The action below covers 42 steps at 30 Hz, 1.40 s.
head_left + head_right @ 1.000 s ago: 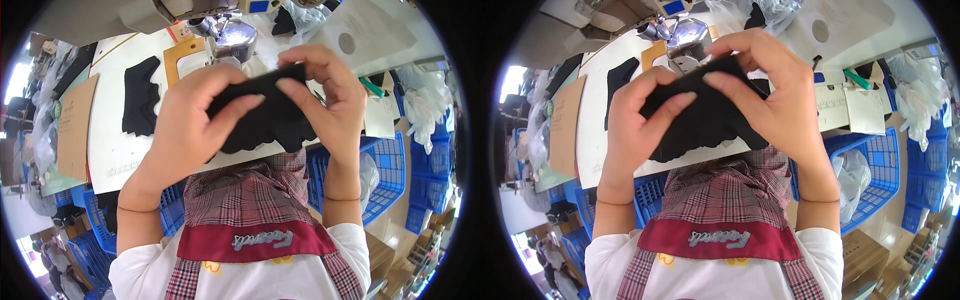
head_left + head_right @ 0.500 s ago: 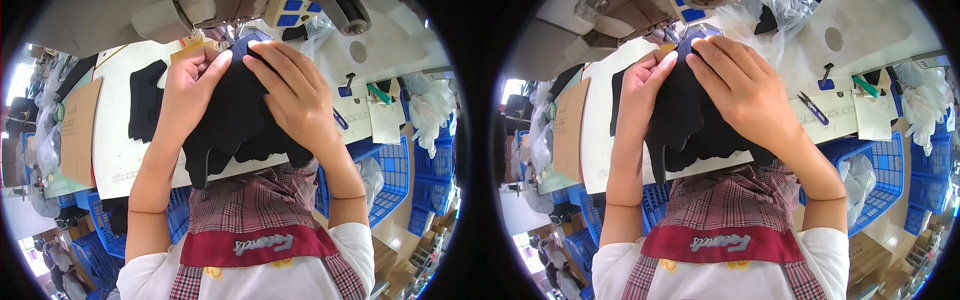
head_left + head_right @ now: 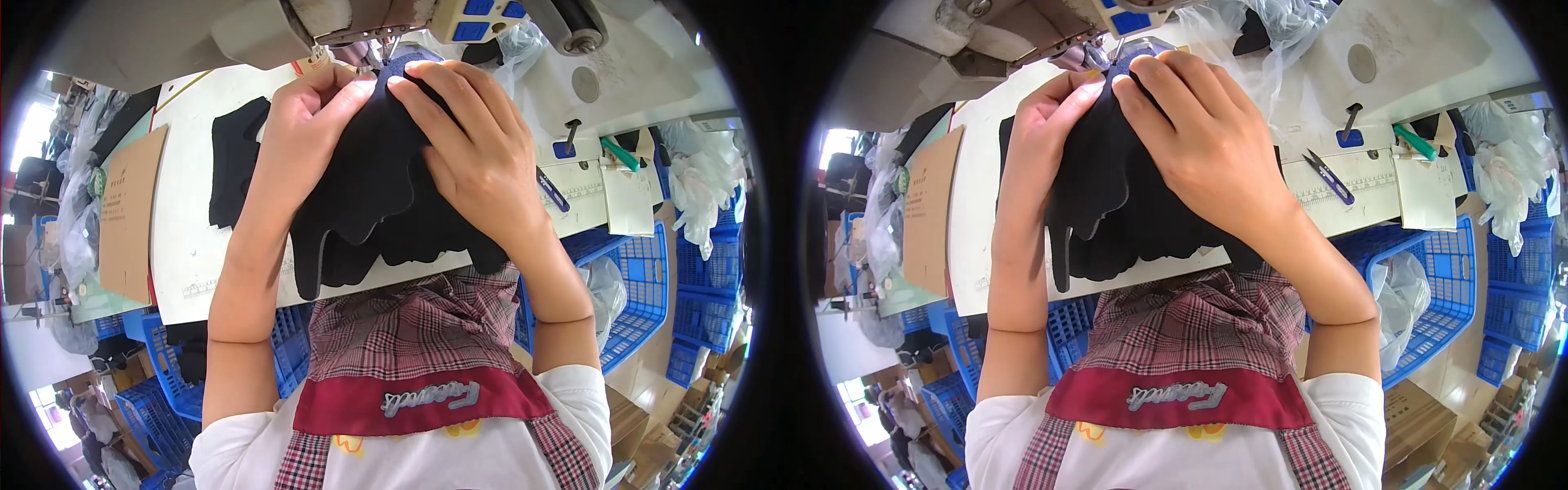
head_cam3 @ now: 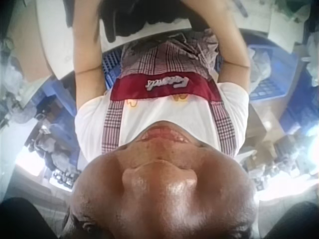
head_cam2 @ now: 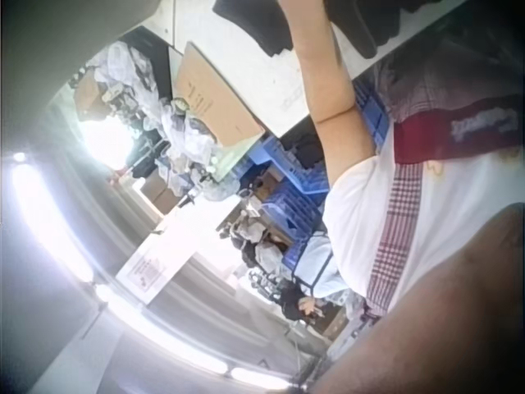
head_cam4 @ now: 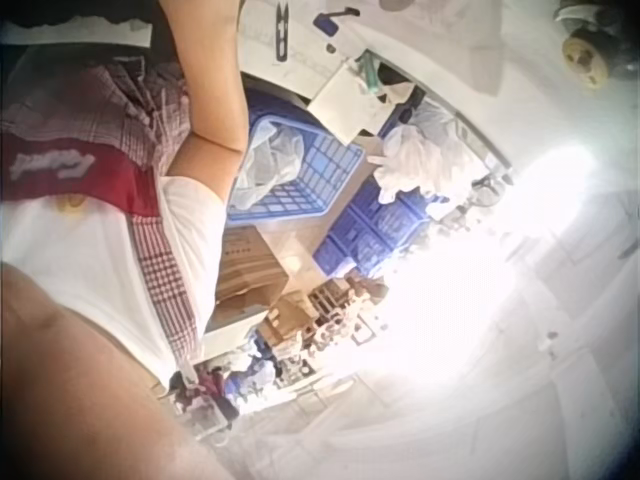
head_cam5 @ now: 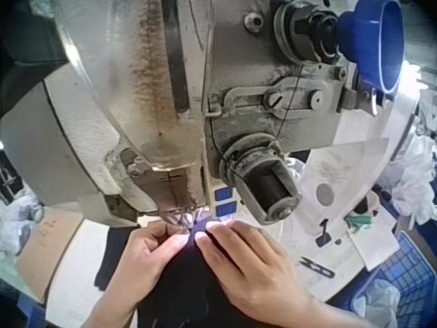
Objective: The person operates an industrial sewing machine to stitch black fabric pieces, likely gloves, in a repetitive assembly-line process. They guide the fabric under the needle, align the edges, and move the material through the machine to create seams.
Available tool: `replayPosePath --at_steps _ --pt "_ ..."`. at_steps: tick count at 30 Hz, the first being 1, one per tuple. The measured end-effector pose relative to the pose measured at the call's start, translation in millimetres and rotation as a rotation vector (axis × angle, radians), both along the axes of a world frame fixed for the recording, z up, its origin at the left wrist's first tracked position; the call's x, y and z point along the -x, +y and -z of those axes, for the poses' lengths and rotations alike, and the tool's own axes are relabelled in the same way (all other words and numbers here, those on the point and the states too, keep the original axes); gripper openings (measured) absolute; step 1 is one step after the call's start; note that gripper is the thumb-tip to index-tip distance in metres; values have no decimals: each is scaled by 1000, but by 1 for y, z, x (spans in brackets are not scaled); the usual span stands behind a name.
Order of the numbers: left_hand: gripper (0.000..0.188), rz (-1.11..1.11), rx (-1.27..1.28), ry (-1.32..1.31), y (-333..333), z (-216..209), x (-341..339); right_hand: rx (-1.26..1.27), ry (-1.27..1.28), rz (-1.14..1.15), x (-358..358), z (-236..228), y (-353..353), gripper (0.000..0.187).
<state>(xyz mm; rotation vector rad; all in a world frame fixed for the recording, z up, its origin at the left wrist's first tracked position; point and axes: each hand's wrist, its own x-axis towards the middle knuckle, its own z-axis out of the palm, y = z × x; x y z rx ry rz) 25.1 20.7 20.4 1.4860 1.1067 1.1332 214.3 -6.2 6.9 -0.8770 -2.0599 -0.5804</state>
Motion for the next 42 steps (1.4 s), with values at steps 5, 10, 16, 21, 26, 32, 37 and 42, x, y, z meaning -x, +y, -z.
replayPosePath --at_steps 5,10,16,21,26,32,37,42 --pt "23 8 -11 -14 0 1 -1 -4 -1 5 0 0 -1 38" --pt "23 17 -49 26 6 4 1 -40 3 18 0 1 0 37" --pt "23 11 -38 37 11 2 4 -57 13 24 1 4 4 37" --pt "27 128 -35 134 11 -5 18 -70 14 27 2 6 -1 38" --pt "37 267 117 189 10 -15 38 -80 9 39 2 7 -4 39" --pt "39 251 143 71 4 -8 34 -96 47 38 3 10 1 40" --pt "34 229 138 30 3 -5 30 -87 45 23 3 10 2 42" --pt "33 164 101 -46 -4 0 20 -46 38 5 1 9 0 43"
